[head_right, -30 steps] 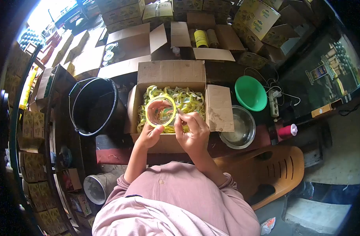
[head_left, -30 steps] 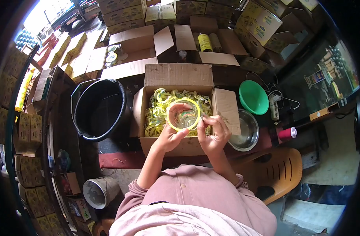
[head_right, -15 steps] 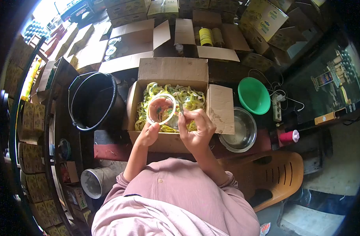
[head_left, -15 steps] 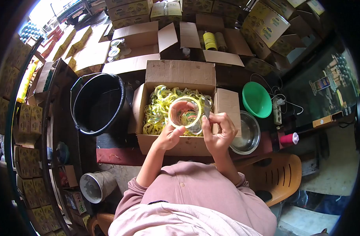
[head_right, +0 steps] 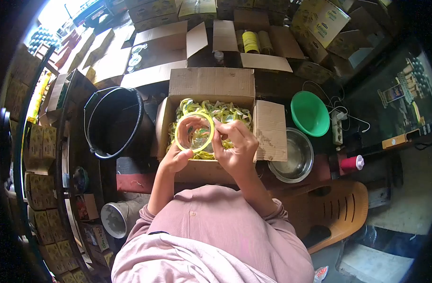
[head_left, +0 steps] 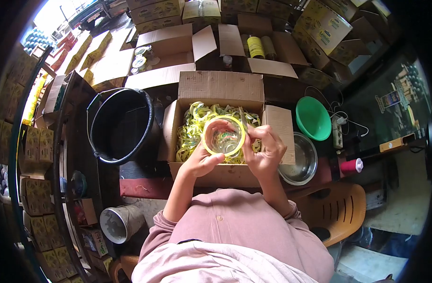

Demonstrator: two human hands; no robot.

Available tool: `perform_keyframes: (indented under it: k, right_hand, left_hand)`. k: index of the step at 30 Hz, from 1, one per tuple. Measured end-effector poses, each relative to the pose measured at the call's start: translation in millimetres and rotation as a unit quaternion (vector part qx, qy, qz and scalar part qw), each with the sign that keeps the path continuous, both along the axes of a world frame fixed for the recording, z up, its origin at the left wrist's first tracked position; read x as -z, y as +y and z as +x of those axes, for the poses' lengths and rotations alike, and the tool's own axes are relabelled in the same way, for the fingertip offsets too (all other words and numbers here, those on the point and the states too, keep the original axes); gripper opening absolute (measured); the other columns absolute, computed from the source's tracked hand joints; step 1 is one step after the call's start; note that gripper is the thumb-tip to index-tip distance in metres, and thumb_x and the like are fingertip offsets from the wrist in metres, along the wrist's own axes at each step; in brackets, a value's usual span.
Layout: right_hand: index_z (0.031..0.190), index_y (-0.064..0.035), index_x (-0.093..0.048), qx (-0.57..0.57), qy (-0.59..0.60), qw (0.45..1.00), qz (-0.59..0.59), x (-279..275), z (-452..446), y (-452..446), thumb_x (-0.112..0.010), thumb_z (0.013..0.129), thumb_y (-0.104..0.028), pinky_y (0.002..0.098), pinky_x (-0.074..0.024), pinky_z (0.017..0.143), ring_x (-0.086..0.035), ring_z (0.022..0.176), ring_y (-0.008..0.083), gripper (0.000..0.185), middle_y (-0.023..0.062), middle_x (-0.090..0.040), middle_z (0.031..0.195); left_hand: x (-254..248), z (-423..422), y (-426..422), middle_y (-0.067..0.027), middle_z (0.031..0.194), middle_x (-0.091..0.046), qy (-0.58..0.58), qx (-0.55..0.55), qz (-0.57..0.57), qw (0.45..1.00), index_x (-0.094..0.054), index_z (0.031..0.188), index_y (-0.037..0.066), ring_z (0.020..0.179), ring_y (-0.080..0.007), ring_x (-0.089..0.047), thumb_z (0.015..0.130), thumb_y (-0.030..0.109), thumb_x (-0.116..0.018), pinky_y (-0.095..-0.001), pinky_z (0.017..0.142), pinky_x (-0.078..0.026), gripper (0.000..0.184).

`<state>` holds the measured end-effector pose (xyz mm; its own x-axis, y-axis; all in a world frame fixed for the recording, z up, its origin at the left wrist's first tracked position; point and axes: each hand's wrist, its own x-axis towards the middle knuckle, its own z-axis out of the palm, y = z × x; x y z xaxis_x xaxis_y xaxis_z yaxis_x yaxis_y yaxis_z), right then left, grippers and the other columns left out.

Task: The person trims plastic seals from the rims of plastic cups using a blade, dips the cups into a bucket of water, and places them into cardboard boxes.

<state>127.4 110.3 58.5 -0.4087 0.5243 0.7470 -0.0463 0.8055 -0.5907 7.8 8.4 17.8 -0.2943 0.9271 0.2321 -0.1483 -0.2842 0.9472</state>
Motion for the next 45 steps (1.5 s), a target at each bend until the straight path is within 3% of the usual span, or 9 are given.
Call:
perform_keyframes:
  k: [5, 12, 19, 22, 25, 29, 35, 45]
  right_hand:
    - [0.075, 0.0001, -0.057, -0.004, 0.016, 0.998, -0.064, 1.0, 3.1, 2.0, -0.063, 0.068, 0.005, 0.0238, -0.0423, 0.052, -0.054, 0.056, 0.0136, 0.01, 0.0066, -0.055, 0.065]
    - [0.076, -0.0001, -0.058, 0.036, 0.002, 0.999, 0.015, 5.6, 4.3, -2.7, -0.063, 0.067, 0.005, 0.0252, -0.0437, 0.052, -0.055, 0.057, 0.0149, 0.011, 0.007, -0.056, 0.066]
    - [0.08, -0.002, -0.061, 0.009, -0.012, 1.0, -0.013, 2.3, -0.4, 3.7, -0.064, 0.068, 0.004, 0.026, -0.0452, 0.051, -0.056, 0.056, 0.0148, 0.014, 0.0066, -0.057, 0.067]
    - [0.079, -0.0015, -0.06, -0.003, -0.01, 0.999, -0.043, -0.6, -1.5, 4.5, -0.064, 0.068, 0.004, 0.0255, -0.0445, 0.05, -0.056, 0.055, 0.0135, 0.012, 0.0065, -0.057, 0.067]
    - [0.078, -0.0005, -0.059, 0.024, 0.003, 0.998, -0.055, 2.3, -3.3, 0.8, -0.064, 0.069, 0.004, 0.0242, -0.0432, 0.05, -0.055, 0.054, 0.0124, 0.011, 0.0065, -0.056, 0.067]
    - [0.076, 0.0005, -0.058, 0.043, 0.008, 0.998, -0.041, 5.8, 1.6, -6.2, -0.064, 0.069, 0.004, 0.0229, -0.0414, 0.05, -0.054, 0.055, 0.0119, 0.01, 0.0067, -0.055, 0.066]
    - [0.075, 0.0002, -0.057, 0.038, -0.001, 0.999, -0.016, 12.0, 2.0, -12.7, -0.065, 0.067, 0.003, 0.0242, -0.0422, 0.051, -0.054, 0.055, 0.0137, 0.011, 0.0074, -0.056, 0.066]
    - [0.076, 0.0014, -0.057, 0.01, -0.002, 0.997, -0.081, 21.2, 4.3, -4.2, -0.063, 0.068, 0.006, 0.0231, -0.042, 0.052, -0.052, 0.057, 0.0125, 0.011, 0.0072, -0.055, 0.067]
  left_hand:
    - [3.4, -1.2, 12.0, -0.0105, 0.118, -0.04, -0.005, -0.016, 0.061, 0.998, -0.026, 0.128, 0.003, 0.114, -0.02, -0.038, 0.073, 0.037, -0.063, -0.0338, 0.097, -0.03, 0.074]
    - [-2.5, -4.8, 12.3, -0.011, 0.117, -0.041, 0.039, -0.006, 0.045, 0.998, -0.029, 0.126, 0.003, 0.113, -0.0202, -0.039, 0.073, 0.04, -0.064, -0.0338, 0.097, -0.031, 0.074]
    - [0.0, -4.5, 9.3, -0.0109, 0.116, -0.041, 0.032, 0.011, 0.034, 0.999, -0.031, 0.125, 0.002, 0.112, -0.0211, -0.04, 0.067, 0.043, -0.068, -0.035, 0.097, -0.03, 0.08]
    - [7.8, -2.1, 14.1, -0.0105, 0.118, -0.04, 0.012, 0.006, 0.089, 0.996, -0.032, 0.124, 0.002, 0.112, -0.0207, -0.04, 0.065, 0.036, -0.072, -0.035, 0.097, -0.031, 0.078]
    - [6.0, 6.5, 20.9, -0.0095, 0.117, -0.041, 0.041, -0.074, 0.105, 0.991, -0.034, 0.121, 0.003, 0.111, -0.0199, -0.04, 0.066, 0.022, -0.073, -0.0347, 0.096, -0.031, 0.07]
    - [8.3, 5.4, 23.2, -0.0081, 0.111, -0.043, -0.003, -0.082, 0.081, 0.993, -0.037, 0.115, 0.005, 0.108, -0.0189, -0.042, 0.068, 0.008, -0.069, -0.0336, 0.094, -0.033, 0.057]
    - [9.7, 1.6, 21.3, -0.008, 0.11, -0.043, 0.099, -0.107, 0.079, 0.986, -0.038, 0.116, 0.004, 0.107, -0.0189, -0.043, 0.066, 0.006, -0.07, -0.0329, 0.093, -0.035, 0.06]
    - [11.7, -1.8, 15.0, -0.0073, 0.11, -0.045, 0.083, -0.077, 0.041, 0.993, -0.038, 0.117, 0.004, 0.106, -0.0179, -0.045, 0.065, 0.01, -0.072, -0.0315, 0.091, -0.037, 0.063]
